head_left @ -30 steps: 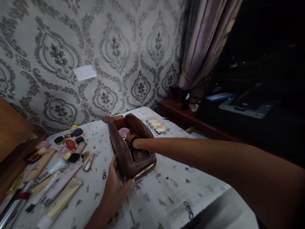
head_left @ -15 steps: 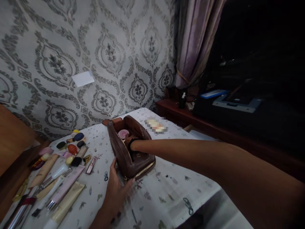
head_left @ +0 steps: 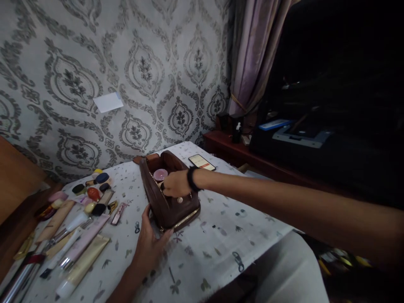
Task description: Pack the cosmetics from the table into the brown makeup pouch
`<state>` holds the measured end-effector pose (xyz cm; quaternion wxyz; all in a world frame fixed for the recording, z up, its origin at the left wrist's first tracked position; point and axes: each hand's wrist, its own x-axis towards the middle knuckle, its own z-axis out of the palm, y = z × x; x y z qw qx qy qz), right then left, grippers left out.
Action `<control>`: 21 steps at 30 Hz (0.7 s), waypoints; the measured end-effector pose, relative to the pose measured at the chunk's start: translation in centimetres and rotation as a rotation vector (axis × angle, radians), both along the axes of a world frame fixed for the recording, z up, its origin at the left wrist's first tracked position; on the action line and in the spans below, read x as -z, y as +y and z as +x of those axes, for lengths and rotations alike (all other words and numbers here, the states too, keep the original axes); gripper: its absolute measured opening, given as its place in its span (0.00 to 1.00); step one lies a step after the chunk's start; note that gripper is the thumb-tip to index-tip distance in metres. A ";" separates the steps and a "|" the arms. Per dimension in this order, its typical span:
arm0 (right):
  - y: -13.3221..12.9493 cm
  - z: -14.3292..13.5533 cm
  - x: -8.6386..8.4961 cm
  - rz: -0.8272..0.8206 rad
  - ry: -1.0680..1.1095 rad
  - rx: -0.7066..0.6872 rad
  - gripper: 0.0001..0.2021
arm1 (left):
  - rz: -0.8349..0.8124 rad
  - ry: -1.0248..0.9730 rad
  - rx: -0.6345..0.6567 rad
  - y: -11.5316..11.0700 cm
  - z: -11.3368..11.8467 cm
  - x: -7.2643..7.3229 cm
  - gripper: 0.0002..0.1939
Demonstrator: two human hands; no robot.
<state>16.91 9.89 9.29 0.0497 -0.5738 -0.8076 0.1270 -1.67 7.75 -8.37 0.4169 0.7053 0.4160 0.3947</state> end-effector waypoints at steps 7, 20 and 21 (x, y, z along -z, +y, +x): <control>-7.5 2.6 3.5 0.170 -0.017 -0.235 0.08 | 0.023 -0.002 -0.012 0.2 -0.1 0.4 0.48; -5.3 4.7 3.9 0.504 0.076 -0.242 0.11 | 0.267 0.103 -0.038 0.9 -0.4 -0.8 0.49; -4.4 4.9 3.3 0.505 0.005 -0.260 0.11 | 0.399 0.139 -0.065 1.3 -0.3 -2.2 0.48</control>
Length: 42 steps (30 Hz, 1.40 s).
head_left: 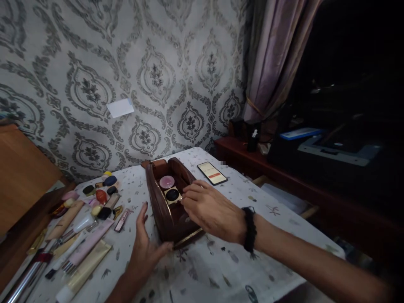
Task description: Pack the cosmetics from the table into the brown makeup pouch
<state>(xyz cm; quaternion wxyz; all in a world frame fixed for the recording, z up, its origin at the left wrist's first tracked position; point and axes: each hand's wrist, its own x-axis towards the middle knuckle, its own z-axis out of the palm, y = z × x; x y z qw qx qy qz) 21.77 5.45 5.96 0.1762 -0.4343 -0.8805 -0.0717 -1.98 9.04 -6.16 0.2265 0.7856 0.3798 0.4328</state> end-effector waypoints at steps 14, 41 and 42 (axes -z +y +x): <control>9.2 -0.9 0.4 -0.157 -0.474 0.224 0.10 | 0.492 0.864 0.165 6.4 2.0 -13.6 0.17; -3.9 1.1 2.7 0.091 0.330 -0.277 0.17 | 0.419 0.250 -0.008 -0.5 -1.4 -8.4 0.09; -4.4 0.4 3.5 0.072 0.354 -0.330 0.16 | 0.384 0.277 -0.006 -1.3 -1.9 -7.2 0.09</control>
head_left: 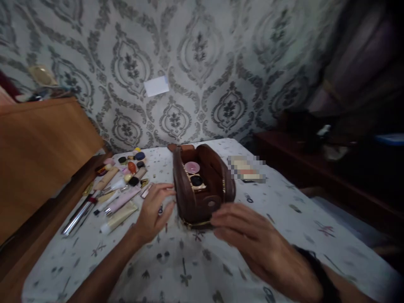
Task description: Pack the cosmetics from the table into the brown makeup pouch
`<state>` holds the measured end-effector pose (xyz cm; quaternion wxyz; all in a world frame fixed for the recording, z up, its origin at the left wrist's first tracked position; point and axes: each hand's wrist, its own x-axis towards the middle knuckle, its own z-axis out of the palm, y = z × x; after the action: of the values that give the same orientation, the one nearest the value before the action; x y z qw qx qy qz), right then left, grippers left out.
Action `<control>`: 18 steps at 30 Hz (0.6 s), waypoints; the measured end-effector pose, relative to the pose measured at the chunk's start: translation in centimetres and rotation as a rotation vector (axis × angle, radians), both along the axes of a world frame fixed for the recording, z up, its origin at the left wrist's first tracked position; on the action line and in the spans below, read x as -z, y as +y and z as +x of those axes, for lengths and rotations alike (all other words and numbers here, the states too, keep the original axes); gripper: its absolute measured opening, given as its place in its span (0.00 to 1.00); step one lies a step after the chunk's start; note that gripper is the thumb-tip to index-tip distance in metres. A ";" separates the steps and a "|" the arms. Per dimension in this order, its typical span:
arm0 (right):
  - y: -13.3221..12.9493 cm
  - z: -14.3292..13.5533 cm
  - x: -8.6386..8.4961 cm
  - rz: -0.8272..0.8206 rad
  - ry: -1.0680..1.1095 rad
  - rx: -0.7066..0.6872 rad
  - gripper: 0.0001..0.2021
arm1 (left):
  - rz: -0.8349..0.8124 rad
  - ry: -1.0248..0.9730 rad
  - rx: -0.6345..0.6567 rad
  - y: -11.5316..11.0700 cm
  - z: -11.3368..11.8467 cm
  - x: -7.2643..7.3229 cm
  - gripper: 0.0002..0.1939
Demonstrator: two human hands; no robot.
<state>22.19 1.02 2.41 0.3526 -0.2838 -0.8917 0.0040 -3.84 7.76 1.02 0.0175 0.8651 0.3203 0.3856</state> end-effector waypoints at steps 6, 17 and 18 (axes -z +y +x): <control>-0.8 -5.0 4.3 -0.245 -0.012 -0.174 0.15 | -0.068 0.250 -0.142 -0.9 -4.9 5.4 0.11; 4.0 -14.2 8.4 -0.624 0.292 -0.168 0.18 | -0.243 0.279 -0.710 3.4 -16.0 5.7 0.11; 4.4 -15.1 8.6 -0.672 0.302 -0.156 0.17 | -0.293 0.276 -0.730 3.5 -16.8 5.8 0.12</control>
<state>7.13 5.44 -6.17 0.3658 -0.3110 -0.7976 0.3650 -20.59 11.27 -4.73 -0.0407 0.7267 0.6568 0.1973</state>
